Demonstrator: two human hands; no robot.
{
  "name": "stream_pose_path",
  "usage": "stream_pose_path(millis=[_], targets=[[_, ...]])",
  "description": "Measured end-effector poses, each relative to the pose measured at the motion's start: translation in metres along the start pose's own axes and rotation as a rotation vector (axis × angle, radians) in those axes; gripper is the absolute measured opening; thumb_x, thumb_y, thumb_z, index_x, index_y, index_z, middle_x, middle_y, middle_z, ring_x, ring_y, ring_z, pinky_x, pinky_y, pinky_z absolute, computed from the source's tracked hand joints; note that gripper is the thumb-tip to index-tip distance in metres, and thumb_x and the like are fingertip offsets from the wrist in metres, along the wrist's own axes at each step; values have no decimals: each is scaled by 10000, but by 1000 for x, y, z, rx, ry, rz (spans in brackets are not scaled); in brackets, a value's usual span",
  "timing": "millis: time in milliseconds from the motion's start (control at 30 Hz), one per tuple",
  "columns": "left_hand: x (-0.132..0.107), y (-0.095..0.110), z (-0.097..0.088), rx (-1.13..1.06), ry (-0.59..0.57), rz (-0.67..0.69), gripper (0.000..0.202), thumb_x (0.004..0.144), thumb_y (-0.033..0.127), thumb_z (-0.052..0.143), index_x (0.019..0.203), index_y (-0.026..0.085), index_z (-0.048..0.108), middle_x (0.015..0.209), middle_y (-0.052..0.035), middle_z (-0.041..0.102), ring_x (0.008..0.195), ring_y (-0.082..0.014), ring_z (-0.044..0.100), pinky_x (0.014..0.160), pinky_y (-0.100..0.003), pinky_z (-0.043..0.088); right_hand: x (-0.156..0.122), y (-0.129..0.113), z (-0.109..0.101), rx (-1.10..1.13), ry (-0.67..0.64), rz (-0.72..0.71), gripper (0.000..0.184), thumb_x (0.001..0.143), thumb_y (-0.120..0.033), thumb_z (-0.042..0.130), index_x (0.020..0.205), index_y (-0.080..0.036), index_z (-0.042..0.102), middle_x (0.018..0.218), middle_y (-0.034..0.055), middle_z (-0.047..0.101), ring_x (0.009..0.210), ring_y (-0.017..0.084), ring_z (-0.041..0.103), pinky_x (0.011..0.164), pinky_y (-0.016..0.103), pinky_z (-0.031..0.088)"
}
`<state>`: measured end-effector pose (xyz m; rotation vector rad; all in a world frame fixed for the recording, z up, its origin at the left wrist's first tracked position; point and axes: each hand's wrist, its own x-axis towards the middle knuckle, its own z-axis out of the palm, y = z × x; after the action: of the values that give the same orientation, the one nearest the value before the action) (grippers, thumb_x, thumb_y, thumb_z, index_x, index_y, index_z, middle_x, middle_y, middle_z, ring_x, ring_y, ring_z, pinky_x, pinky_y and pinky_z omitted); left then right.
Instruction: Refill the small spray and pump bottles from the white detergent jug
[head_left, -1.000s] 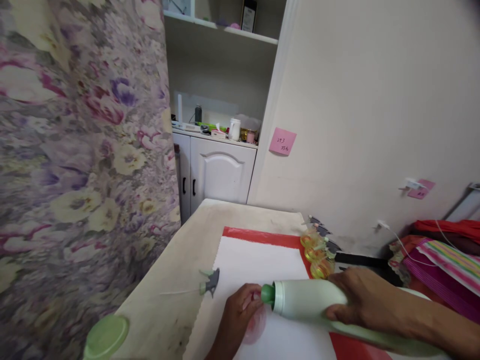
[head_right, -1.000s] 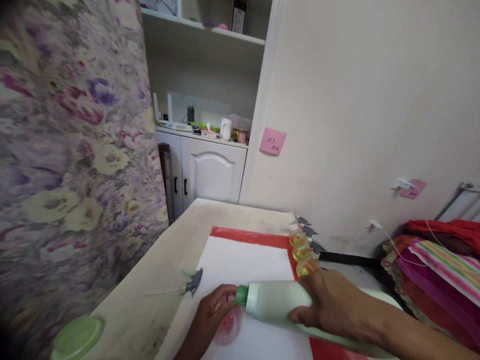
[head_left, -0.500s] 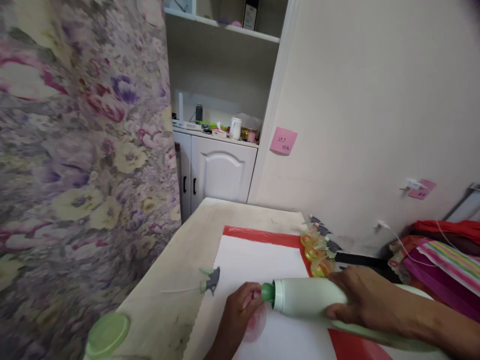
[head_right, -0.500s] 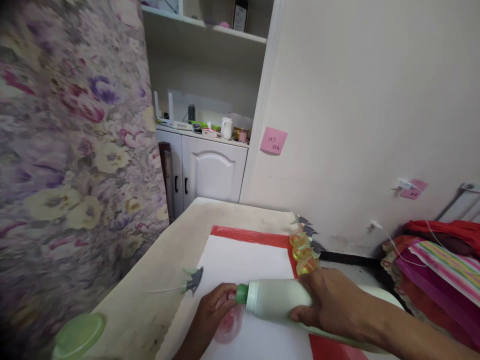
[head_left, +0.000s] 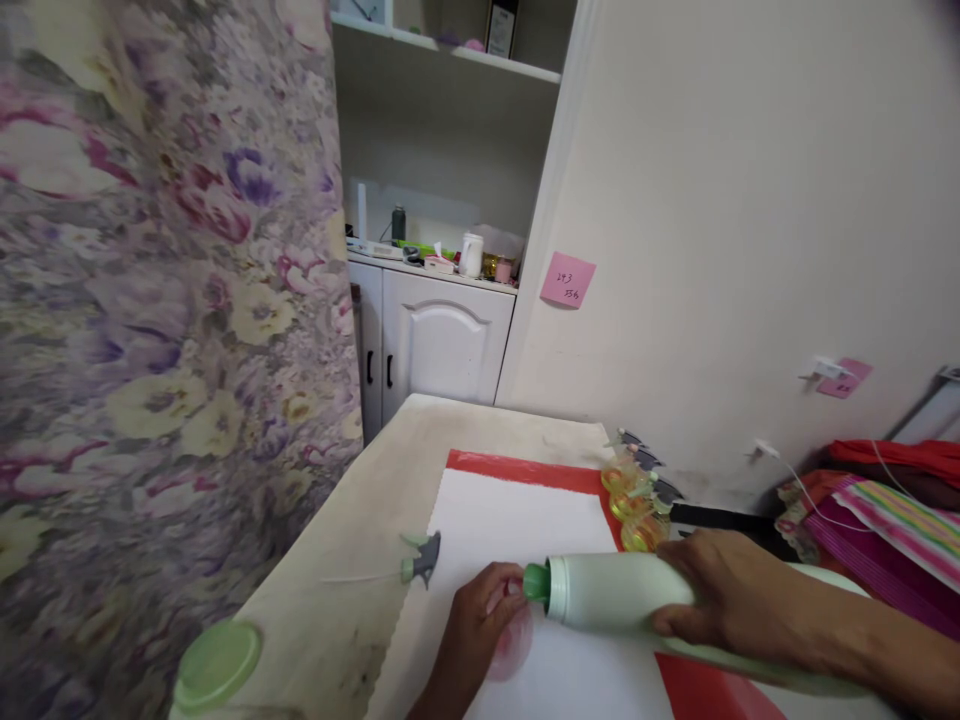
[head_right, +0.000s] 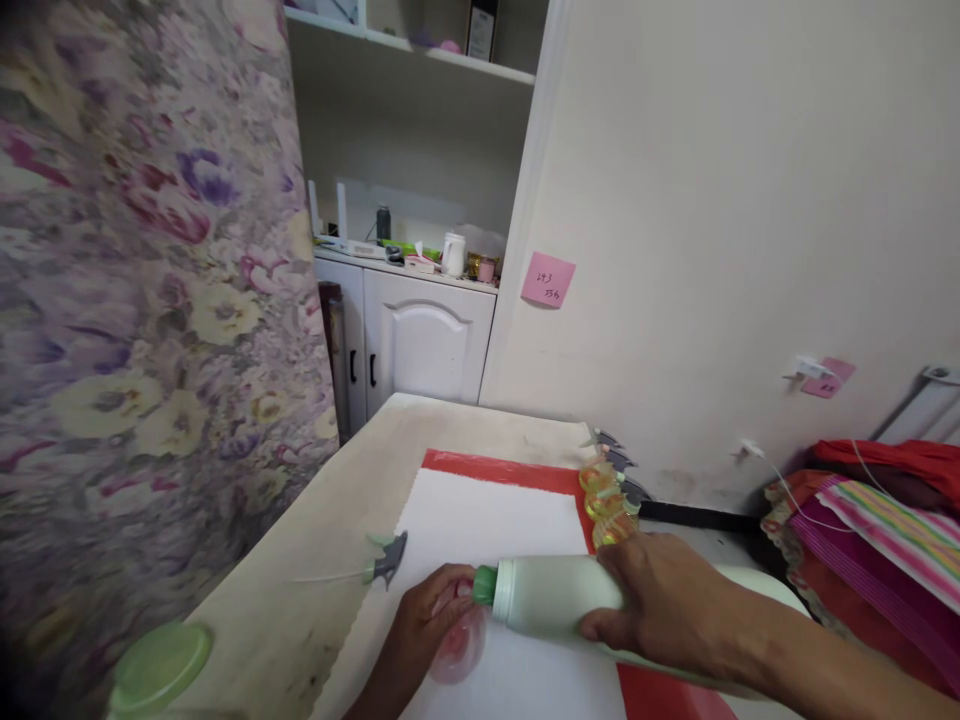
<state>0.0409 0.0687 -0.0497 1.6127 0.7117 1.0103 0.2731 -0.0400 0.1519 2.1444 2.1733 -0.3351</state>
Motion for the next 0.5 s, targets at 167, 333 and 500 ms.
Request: stream_pose_path(millis=[167,333,500], targets=[[1,1,0,-13,-4,-2,162,843,314,573,930,214,666,895,-19,689,886,-207,630,805,-271,450,-1,-3,-2,-7,-6,17,317,746,-513,621,835,-213,674,834,98,711,730,254,636,614,320,382],[-2,2,1,-15,8,-8,159,831,321,588,910,207,666,856,-14,675,856,-203,624,784,-267,451,0,-1,1,-20,12,2,332,748,-538,615,824,-220,671,802,78,708,700,238,630,599,310,366],[-1,-2,1,-24,5,-2,168,835,331,587,919,210,666,877,-17,683,868,-206,629,791,-270,454,0,0,2,-2,14,-17,305,746,-515,625,809,-220,665,792,68,705,677,218,619,580,293,358]])
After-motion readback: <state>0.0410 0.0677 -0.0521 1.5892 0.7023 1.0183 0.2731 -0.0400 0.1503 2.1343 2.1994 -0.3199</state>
